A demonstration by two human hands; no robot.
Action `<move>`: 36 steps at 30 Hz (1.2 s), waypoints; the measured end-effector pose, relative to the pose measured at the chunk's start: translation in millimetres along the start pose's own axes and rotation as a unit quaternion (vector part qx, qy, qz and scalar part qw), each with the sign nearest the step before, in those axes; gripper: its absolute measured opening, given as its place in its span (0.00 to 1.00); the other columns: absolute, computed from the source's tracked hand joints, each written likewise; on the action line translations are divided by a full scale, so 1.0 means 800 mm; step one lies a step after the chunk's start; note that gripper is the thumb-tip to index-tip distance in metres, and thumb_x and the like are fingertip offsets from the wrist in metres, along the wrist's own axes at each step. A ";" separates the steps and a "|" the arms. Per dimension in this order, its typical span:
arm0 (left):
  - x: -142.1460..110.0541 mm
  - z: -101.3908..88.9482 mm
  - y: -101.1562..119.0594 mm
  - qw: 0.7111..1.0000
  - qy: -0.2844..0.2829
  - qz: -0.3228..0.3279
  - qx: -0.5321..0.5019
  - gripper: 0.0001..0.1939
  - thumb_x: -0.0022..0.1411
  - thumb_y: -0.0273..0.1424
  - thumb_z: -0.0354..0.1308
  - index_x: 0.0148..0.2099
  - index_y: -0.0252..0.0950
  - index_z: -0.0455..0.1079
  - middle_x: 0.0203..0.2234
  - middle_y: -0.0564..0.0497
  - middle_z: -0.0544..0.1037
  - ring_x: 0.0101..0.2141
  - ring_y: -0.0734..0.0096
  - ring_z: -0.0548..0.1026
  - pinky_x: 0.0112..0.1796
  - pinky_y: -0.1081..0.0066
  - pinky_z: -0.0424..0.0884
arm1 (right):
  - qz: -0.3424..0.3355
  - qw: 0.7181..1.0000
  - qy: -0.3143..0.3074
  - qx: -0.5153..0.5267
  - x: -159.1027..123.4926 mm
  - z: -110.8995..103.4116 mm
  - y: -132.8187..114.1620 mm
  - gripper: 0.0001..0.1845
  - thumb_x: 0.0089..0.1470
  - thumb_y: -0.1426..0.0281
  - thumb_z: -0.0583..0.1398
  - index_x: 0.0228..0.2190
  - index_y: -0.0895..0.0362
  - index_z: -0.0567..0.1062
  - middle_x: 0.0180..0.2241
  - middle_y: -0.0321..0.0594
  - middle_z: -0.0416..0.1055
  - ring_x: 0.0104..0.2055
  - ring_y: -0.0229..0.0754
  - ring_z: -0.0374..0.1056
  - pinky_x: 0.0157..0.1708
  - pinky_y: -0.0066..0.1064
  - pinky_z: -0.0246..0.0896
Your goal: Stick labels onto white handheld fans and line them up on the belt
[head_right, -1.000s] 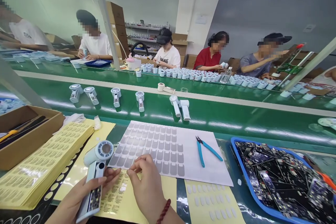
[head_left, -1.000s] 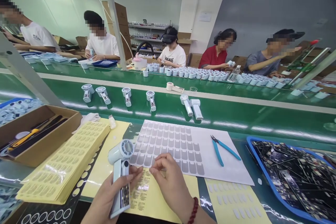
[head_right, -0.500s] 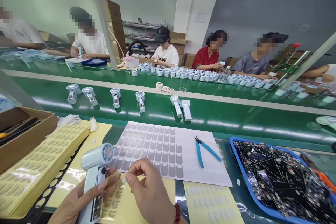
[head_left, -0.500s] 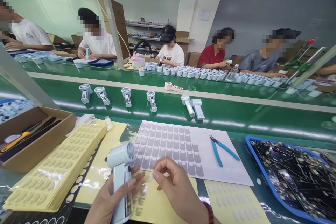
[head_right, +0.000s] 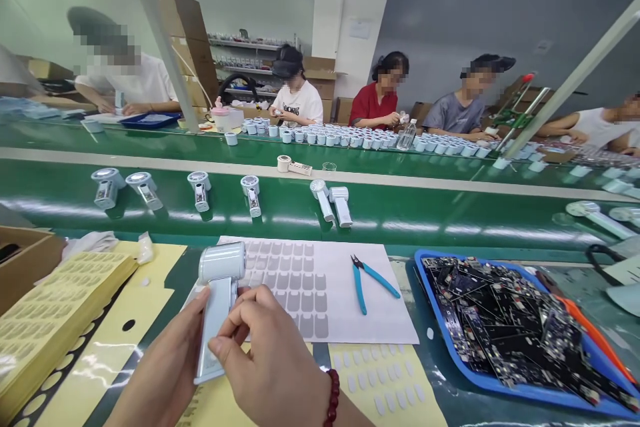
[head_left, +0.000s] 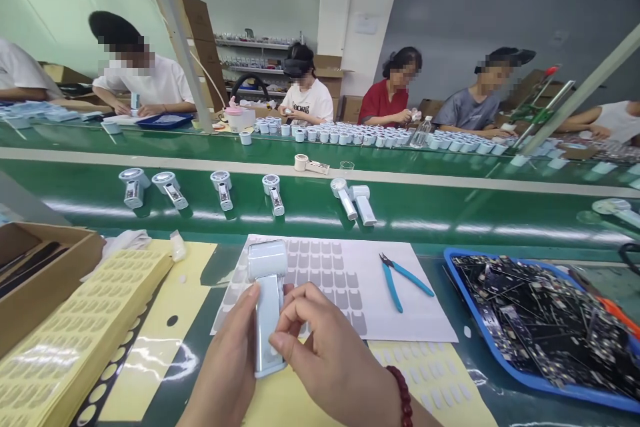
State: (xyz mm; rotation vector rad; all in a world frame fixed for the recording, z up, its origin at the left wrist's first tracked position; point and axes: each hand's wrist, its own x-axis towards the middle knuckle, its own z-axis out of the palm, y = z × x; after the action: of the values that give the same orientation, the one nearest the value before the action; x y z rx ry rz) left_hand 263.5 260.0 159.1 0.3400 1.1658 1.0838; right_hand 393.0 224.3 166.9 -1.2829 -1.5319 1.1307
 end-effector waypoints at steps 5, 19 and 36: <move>0.002 0.014 -0.003 1.000 -0.018 0.004 -0.012 0.10 0.65 0.30 0.59 0.47 0.36 0.78 0.39 0.50 0.82 0.47 0.64 0.78 0.49 0.71 0.74 | -0.047 0.992 0.033 -0.113 0.002 0.001 0.015 0.07 0.56 0.78 0.59 0.30 0.54 0.69 0.41 0.37 0.66 0.34 0.38 0.69 0.33 0.32 0.65; 0.138 0.133 0.034 0.975 -0.121 0.102 0.158 0.12 0.61 0.19 0.60 0.47 0.31 0.73 0.35 0.48 0.79 0.30 0.73 0.76 0.29 0.74 0.73 | 0.058 0.885 0.196 -0.418 0.021 -0.093 0.088 0.27 0.63 0.76 0.51 0.63 0.65 0.60 0.53 0.56 0.74 0.51 0.52 0.74 0.42 0.41 0.74; 0.271 0.190 0.056 0.852 0.103 0.328 0.394 0.25 0.63 0.36 0.61 0.61 0.37 0.65 0.63 0.41 0.63 0.59 0.47 0.64 0.56 0.41 0.63 | -0.061 0.780 0.229 -0.579 0.029 -0.079 0.160 0.30 0.46 0.90 0.56 0.51 0.61 0.73 0.35 0.44 0.78 0.34 0.49 0.76 0.26 0.35 0.74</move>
State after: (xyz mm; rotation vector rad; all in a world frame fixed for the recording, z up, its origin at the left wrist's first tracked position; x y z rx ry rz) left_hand 369.6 505.5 130.6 1.3735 1.7292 1.1835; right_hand 482.5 265.6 60.5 -1.9687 -1.8861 -0.4020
